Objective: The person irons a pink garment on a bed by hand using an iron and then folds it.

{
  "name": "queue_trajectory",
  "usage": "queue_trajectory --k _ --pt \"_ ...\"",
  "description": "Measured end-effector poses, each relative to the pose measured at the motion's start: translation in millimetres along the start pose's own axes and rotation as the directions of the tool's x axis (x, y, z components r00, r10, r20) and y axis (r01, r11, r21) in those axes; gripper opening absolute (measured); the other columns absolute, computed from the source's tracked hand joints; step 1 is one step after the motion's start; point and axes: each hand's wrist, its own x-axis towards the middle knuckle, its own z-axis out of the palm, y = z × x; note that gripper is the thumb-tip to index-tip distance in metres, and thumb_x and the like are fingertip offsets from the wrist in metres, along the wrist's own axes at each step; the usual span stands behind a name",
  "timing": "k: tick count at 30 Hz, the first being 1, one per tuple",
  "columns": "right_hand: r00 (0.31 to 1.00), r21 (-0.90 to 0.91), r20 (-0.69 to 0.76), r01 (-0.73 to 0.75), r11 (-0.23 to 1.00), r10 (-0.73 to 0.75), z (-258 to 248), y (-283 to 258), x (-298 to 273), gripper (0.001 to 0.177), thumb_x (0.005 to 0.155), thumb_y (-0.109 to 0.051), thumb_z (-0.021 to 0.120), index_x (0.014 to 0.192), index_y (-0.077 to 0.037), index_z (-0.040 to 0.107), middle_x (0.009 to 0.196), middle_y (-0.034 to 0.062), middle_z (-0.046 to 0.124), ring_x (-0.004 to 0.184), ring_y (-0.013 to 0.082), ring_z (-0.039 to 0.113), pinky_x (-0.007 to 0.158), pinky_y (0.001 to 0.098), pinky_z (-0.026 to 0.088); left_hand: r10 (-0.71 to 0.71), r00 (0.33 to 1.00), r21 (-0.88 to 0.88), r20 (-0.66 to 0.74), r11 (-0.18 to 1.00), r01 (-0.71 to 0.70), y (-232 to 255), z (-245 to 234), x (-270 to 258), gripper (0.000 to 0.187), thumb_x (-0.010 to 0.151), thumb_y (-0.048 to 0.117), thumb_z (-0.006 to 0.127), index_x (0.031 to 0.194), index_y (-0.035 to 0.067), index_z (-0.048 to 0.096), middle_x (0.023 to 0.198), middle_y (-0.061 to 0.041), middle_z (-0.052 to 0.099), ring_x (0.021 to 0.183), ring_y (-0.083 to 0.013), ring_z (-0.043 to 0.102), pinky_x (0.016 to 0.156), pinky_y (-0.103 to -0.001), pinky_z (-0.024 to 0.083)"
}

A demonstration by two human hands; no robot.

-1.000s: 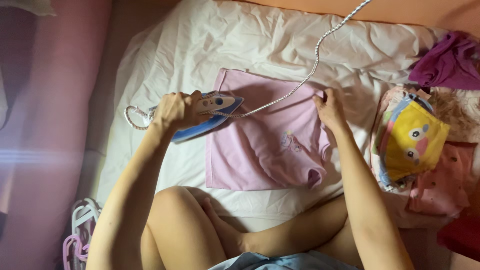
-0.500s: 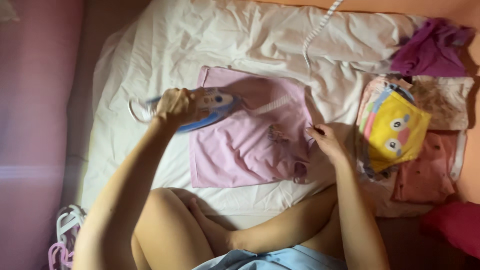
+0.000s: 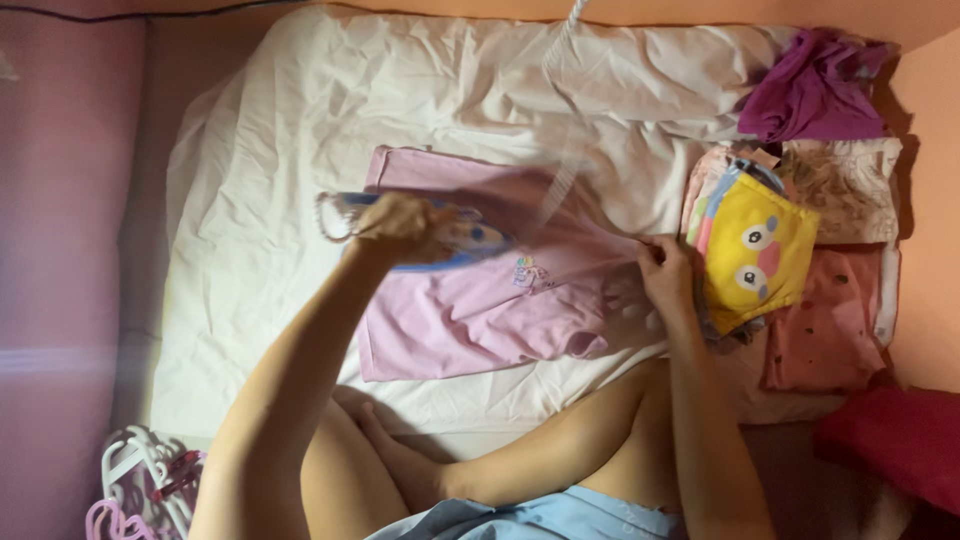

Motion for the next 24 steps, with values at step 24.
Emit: queue_trajectory --k 24 --pt "0.910 -0.029 -0.319 -0.290 0.957 0.266 29.5 -30.0 -18.6 0.020 0.095 -0.019 0.062 0.103 -0.002 0.068 0.090 0.0228 0.072 0.086 0.0389 0.073 0.080 0.0451 0.056 -0.038 0.996 -0.186 0.082 0.981 0.053 85.5 -13.2 69.1 0.068 0.078 0.056 0.076 0.137 0.025 0.058 0.094 -0.008 0.074 0.082 -0.0261 0.072 0.071 -0.043 0.060"
